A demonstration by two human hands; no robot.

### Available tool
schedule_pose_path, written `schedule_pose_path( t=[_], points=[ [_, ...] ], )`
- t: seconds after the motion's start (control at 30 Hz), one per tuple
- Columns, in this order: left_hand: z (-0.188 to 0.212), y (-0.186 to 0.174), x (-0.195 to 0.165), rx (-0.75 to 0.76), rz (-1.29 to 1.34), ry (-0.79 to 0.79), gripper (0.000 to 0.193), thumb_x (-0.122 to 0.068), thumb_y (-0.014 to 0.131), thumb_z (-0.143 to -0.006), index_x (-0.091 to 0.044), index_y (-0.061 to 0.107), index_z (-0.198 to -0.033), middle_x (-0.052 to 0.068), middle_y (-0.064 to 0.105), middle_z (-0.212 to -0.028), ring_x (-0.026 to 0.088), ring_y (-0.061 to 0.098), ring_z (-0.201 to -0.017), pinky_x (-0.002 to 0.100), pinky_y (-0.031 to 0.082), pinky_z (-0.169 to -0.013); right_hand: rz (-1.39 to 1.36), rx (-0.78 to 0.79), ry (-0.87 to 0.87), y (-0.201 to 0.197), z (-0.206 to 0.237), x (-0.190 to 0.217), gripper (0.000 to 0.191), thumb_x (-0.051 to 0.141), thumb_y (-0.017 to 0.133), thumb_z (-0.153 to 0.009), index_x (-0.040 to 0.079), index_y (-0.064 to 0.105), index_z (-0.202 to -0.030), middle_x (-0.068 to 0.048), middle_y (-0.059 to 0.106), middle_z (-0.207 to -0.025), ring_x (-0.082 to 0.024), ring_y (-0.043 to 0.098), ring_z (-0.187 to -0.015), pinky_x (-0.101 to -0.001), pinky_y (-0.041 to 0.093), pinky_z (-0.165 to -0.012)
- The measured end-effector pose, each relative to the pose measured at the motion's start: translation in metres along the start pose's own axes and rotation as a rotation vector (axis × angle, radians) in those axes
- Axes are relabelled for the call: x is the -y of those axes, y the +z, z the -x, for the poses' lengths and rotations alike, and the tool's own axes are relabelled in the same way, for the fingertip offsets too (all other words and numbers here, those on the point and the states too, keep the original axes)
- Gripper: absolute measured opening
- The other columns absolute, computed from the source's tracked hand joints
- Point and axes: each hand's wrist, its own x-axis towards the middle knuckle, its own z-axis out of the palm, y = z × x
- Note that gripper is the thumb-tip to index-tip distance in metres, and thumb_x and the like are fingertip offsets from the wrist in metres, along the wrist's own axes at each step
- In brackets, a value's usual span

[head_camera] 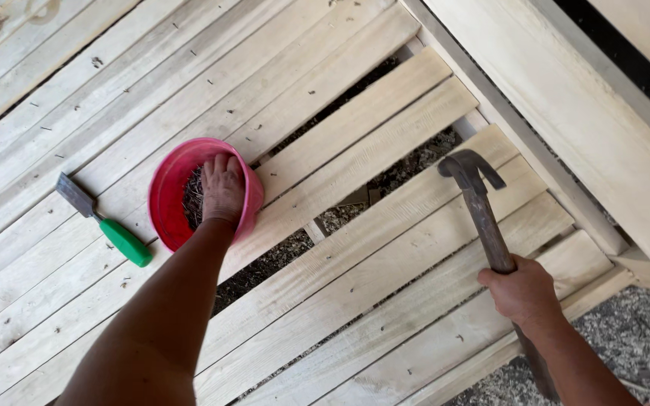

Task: The person repeatedly picks nails from a pink container and hammers them into wooden slats of a bench frame. The camera angle shifts to show the side of the bench as the person continues to secure the slats with nails.

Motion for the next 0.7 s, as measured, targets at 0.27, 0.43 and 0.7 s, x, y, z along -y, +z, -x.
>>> schedule_pose_path(
  t=[0.27, 0.43, 0.7],
  points=[
    [-0.007, 0.009, 0.011, -0.080, 0.127, -0.033, 0.044, -0.005, 0.060, -0.088, 0.003, 0.055, -0.131, 0.027, 0.048, -0.135, 0.048, 0.039, -0.128, 0.056, 0.034, -0.114, -0.108, 0.098, 0.055, 0.004, -0.014, -0.008, 0.024, 0.021, 0.075, -0.085, 0.001, 0.071, -0.098, -0.009, 0.061, -0.062, -0.019, 0.056, -0.048, -0.0443, 0.057, -0.053],
    [-0.004, 0.019, 0.025, -0.116, 0.125, -0.038, 0.043, -0.005, 0.053, -0.096, 0.000, 0.056, -0.139, 0.025, 0.048, -0.145, 0.049, 0.040, -0.132, 0.055, 0.037, -0.117, -0.019, 0.111, 0.027, 0.004, -0.013, -0.007, 0.025, 0.025, 0.076, -0.085, 0.002, 0.074, -0.094, -0.009, 0.065, -0.062, -0.020, 0.065, -0.054, -0.0404, 0.060, -0.059],
    [0.001, 0.025, 0.038, -0.161, 0.151, -0.036, 0.044, -0.011, 0.060, -0.092, -0.006, 0.060, -0.136, 0.023, 0.052, -0.140, 0.048, 0.044, -0.128, 0.054, 0.039, -0.116, -0.112, 0.076, 0.002, -0.001, -0.003, -0.002, 0.030, 0.022, 0.075, -0.075, 0.004, 0.074, -0.099, -0.015, 0.075, -0.069, -0.027, 0.075, -0.066, -0.0422, 0.059, -0.072]
  ],
)
